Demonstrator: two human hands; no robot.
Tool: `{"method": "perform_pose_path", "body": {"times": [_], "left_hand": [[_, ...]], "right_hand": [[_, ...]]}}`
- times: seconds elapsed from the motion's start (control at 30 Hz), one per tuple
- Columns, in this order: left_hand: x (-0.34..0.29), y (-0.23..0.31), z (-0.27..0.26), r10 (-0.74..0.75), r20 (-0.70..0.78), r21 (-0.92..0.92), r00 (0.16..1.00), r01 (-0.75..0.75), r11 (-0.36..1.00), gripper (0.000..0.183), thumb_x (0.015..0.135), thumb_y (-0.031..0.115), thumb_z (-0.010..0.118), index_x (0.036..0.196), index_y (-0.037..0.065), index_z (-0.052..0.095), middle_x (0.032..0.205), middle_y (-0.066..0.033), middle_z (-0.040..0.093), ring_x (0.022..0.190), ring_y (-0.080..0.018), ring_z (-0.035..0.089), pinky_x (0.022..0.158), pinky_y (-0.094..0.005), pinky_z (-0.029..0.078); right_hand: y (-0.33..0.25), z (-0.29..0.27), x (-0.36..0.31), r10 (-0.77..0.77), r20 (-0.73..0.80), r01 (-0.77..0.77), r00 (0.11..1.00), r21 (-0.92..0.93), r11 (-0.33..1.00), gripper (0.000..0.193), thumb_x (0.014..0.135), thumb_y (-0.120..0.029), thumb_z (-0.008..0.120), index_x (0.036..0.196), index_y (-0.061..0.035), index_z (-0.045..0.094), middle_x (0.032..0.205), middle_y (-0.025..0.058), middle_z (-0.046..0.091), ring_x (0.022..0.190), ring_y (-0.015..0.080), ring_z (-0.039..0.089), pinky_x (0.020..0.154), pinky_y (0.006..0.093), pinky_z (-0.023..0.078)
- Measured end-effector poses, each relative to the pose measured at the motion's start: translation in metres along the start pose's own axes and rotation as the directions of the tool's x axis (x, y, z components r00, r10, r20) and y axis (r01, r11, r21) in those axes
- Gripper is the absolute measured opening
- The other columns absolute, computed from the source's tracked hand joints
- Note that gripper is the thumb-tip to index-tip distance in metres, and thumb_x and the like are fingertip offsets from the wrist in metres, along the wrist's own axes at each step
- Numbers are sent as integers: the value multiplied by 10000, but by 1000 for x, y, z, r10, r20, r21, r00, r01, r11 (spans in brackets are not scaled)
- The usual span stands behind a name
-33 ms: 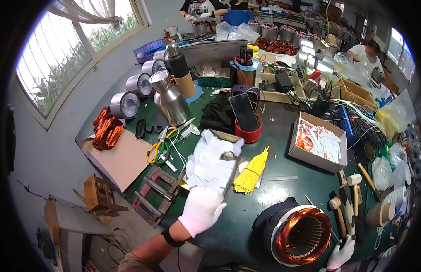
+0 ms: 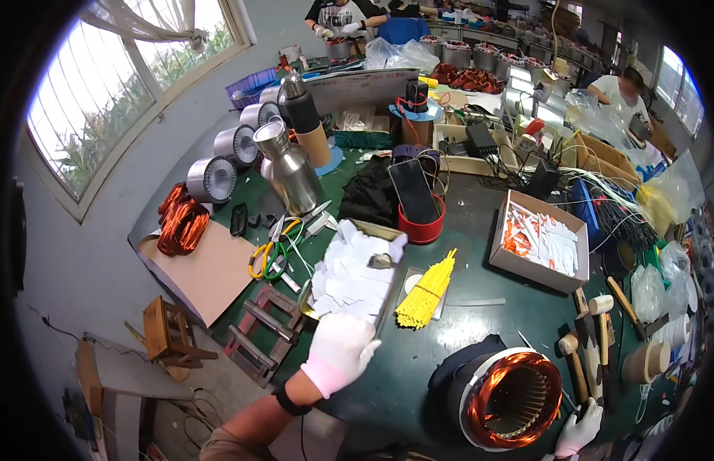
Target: Manually assemble and inspect the winding components of a motor stator using hand tools.
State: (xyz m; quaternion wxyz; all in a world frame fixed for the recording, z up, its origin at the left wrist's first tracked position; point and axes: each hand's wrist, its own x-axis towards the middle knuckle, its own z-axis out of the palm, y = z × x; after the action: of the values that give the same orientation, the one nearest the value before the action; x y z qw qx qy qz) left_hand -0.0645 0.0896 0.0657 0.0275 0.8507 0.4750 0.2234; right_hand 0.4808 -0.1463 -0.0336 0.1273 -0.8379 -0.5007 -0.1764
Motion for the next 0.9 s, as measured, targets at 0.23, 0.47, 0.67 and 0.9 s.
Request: {"method": "perform_pose_path", "body": {"times": [0.23,0.47,0.67,0.9], "left_hand": [[27,-21,-35,46,137,24,990,-50,998,256,852,267,786,919,55,660,841,-160,651,853,-389,662,786,-488,518],[156,-66,-82,-83,333,44,939,72,996,364,994,270,604,1262,34,671,1072,-246,732,1014,-431,705,913,-512,557],[241,-167,-4,-325,564,152,759,292,944,687,993,382,606,1591,82,448,1450,-246,630,1313,-414,623,1107,-461,493],[257,-216,16,-295,609,209,737,210,955,470,830,392,774,1191,92,798,1216,-174,765,1127,-374,725,991,-443,568]], "right_hand": [[5,4,0,-16,-16,17,1000,11,1000,533,773,67,650,1296,-19,602,1067,195,589,1030,424,622,874,504,494],[2,-1,0,-26,-37,26,999,8,1000,486,807,57,641,1287,-4,603,1063,206,590,1008,437,617,867,509,492],[4,3,1,-31,-9,31,999,15,999,437,831,40,644,1265,-1,604,1052,212,589,1001,444,612,853,509,493],[-7,-4,3,-33,-8,33,999,37,999,422,839,43,636,1257,-5,603,1037,216,577,979,449,604,826,507,485]]}}
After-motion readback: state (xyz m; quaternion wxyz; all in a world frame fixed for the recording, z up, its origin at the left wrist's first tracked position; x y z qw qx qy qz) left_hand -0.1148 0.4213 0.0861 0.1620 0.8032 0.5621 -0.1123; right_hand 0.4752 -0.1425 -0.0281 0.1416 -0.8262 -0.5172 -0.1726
